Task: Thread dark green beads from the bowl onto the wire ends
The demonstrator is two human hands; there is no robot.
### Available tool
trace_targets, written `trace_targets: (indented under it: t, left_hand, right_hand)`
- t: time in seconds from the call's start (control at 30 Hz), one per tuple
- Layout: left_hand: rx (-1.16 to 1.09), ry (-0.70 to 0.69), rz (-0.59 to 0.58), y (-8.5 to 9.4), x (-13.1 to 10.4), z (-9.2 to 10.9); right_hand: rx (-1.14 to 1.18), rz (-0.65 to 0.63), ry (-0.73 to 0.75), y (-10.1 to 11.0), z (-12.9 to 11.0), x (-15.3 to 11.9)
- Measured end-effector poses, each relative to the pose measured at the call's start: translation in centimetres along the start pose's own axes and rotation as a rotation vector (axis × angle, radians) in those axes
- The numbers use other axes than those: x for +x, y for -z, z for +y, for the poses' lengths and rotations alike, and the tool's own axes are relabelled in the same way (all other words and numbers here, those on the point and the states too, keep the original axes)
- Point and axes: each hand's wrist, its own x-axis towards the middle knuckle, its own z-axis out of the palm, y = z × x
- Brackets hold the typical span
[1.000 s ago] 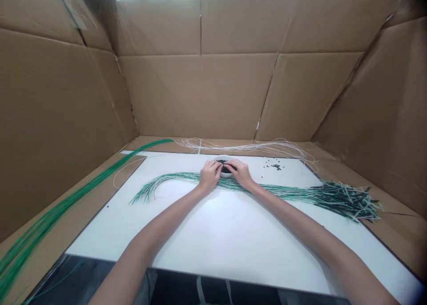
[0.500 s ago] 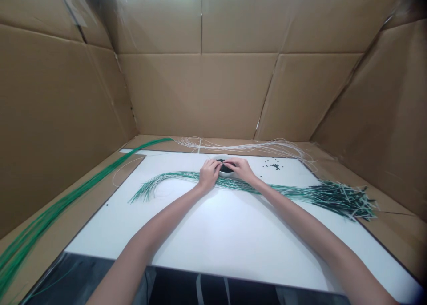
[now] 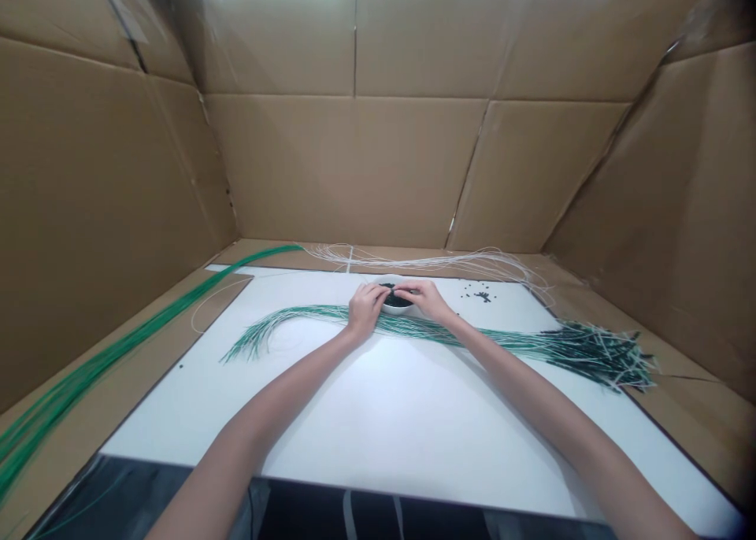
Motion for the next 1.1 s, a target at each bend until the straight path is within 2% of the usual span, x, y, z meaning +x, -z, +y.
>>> trace_targets:
  t: [0.27, 0.53, 0.63, 0.9, 1.0, 1.1]
  left_hand:
    - [-0.053, -0.039, 0.02, -0.21, -0.04, 0.08]
    - [-0.078, -0.02, -0.063, 0.02, 0.12, 0.26]
    - [-0.096, 0.013, -0.052, -0.05, 0.13, 0.21]
    - [-0.15, 0.056, -0.05, -0.02, -0.06, 0.44]
    - [-0.149, 0.049, -0.064, 0.09, -0.01, 0.56]
    - [-0.109, 0.089, -0.028, 0.14, 0.03, 0.54]
  right_hand:
    - [-0.044, 0.1, -0.045, -0.5, 0.12, 0.01]
    - [-0.023, 0.034, 0.011, 0.08, -0.39, -0.05]
    - [-0.03, 0.018, 0.015, 0.18, -0.48, -0.04]
    - [0.014, 0.029, -0.032, 0.39, -0.4, 0.07]
    - [0.054, 0.079, -0.088, 0.25, -0.18, 0.06]
    - [0.115, 0.116, -0.142, 0.11, 0.09, 0.05]
